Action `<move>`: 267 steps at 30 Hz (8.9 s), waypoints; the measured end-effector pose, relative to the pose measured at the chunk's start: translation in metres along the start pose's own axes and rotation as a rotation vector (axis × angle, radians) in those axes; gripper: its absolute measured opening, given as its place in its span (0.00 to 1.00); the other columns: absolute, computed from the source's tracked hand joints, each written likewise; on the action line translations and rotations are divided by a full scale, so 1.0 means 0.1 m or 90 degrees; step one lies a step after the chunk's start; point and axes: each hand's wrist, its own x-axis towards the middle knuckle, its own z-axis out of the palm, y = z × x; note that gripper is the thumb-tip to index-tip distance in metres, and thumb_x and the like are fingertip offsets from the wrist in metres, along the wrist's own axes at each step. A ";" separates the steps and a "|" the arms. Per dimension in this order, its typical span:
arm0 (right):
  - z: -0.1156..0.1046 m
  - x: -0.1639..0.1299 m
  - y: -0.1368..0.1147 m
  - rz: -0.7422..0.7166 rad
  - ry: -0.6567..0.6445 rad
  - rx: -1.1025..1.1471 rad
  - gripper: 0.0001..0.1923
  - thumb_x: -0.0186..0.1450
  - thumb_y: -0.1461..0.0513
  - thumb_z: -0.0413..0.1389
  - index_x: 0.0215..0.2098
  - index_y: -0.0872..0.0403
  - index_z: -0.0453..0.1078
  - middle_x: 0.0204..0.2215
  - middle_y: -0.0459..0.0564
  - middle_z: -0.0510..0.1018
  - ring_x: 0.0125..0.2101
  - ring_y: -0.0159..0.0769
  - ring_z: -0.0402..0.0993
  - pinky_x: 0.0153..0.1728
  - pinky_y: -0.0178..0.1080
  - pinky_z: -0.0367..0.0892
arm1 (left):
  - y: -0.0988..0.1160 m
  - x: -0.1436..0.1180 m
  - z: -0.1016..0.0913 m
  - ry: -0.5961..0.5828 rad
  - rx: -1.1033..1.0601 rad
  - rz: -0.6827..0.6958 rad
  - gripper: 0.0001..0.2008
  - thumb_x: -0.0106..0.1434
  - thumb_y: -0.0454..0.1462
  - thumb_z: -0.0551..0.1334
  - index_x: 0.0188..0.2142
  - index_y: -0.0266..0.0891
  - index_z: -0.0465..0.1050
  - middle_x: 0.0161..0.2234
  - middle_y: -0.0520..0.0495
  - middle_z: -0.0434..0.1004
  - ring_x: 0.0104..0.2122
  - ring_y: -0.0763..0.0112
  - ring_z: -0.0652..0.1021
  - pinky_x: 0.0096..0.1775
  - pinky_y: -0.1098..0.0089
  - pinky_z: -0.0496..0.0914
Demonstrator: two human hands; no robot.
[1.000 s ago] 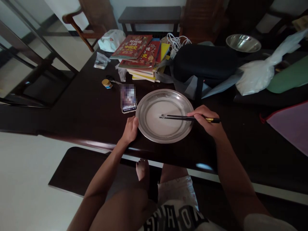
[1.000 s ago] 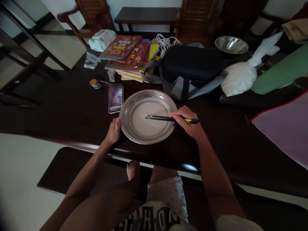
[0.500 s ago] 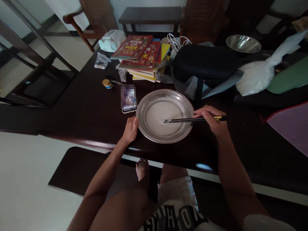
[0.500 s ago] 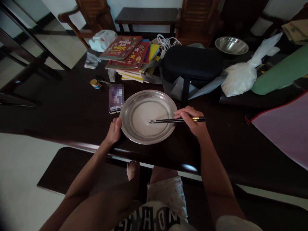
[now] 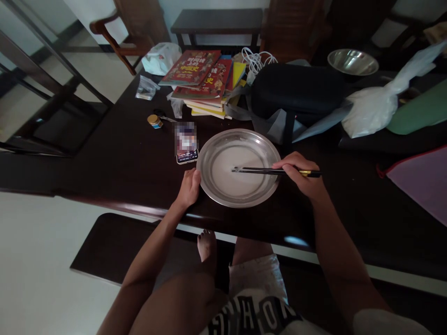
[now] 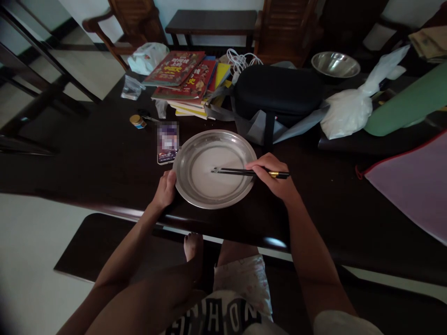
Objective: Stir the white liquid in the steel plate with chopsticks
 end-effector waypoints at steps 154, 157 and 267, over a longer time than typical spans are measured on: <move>0.01 -0.02 0.04 -0.002 0.045 0.022 0.12 0.73 0.53 0.57 0.41 0.44 0.83 0.30 0.46 0.87 0.34 0.42 0.81 0.41 0.49 0.75 | 0.04 0.00 -0.01 -0.002 -0.013 -0.009 0.35 0.72 0.64 0.37 0.22 0.45 0.59 0.23 0.45 0.68 0.27 0.62 0.71 0.38 0.59 0.72; 0.03 -0.02 0.03 -0.008 0.003 0.013 0.11 0.73 0.54 0.57 0.40 0.44 0.83 0.33 0.47 0.87 0.36 0.42 0.81 0.41 0.49 0.76 | 0.03 0.00 -0.01 -0.005 -0.009 -0.007 0.35 0.73 0.63 0.37 0.22 0.45 0.60 0.23 0.45 0.69 0.28 0.62 0.71 0.38 0.59 0.72; 0.02 -0.02 0.04 -0.012 0.031 0.037 0.10 0.74 0.57 0.57 0.42 0.42 0.83 0.30 0.45 0.86 0.34 0.40 0.81 0.39 0.46 0.75 | 0.01 -0.01 -0.01 -0.005 -0.002 -0.001 0.36 0.74 0.61 0.37 0.23 0.43 0.64 0.25 0.43 0.73 0.29 0.61 0.74 0.40 0.58 0.74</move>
